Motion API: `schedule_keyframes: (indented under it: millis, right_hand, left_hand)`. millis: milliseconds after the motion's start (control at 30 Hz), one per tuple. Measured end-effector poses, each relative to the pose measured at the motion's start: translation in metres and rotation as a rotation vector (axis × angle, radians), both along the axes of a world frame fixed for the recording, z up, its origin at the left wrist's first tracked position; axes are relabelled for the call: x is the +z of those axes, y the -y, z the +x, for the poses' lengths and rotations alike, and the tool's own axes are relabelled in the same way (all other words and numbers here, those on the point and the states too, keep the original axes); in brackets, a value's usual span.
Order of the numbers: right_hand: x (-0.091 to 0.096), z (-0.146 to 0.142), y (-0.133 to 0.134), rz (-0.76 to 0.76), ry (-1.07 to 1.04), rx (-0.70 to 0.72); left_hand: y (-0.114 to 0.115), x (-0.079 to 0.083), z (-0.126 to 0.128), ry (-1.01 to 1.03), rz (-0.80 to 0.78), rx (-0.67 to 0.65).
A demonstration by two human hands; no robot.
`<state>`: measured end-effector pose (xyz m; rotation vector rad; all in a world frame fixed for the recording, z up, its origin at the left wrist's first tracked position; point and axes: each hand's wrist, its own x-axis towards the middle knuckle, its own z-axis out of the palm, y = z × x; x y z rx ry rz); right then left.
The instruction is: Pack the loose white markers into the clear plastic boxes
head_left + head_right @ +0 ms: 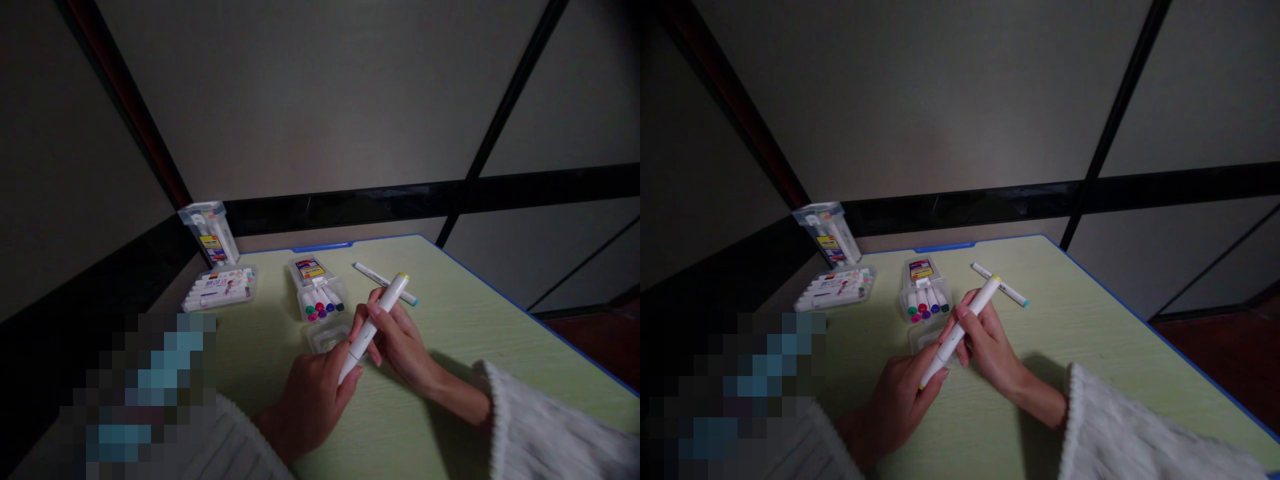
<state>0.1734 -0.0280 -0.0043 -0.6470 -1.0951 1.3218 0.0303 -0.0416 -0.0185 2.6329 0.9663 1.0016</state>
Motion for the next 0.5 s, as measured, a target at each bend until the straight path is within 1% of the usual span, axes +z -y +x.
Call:
schedule_keyframes:
  millis: [67, 200, 500]
  right_hand:
    - [0.0008, 0.0001, 0.0, 0.003, -0.001, 0.002]
    - [0.0032, -0.0002, -0.0002, 0.018, 0.004, 0.005]
    - [0.0059, 0.0002, 0.0014, 0.009, 0.022, -0.018]
  left_hand:
    - [0.0006, 0.0001, 0.0002, 0.004, -0.002, 0.01]
    - [0.0007, 0.0002, 0.0009, -0.003, 0.043, 0.031]
    - [0.0018, 0.0045, 0.002, 0.003, 0.114, 0.019]
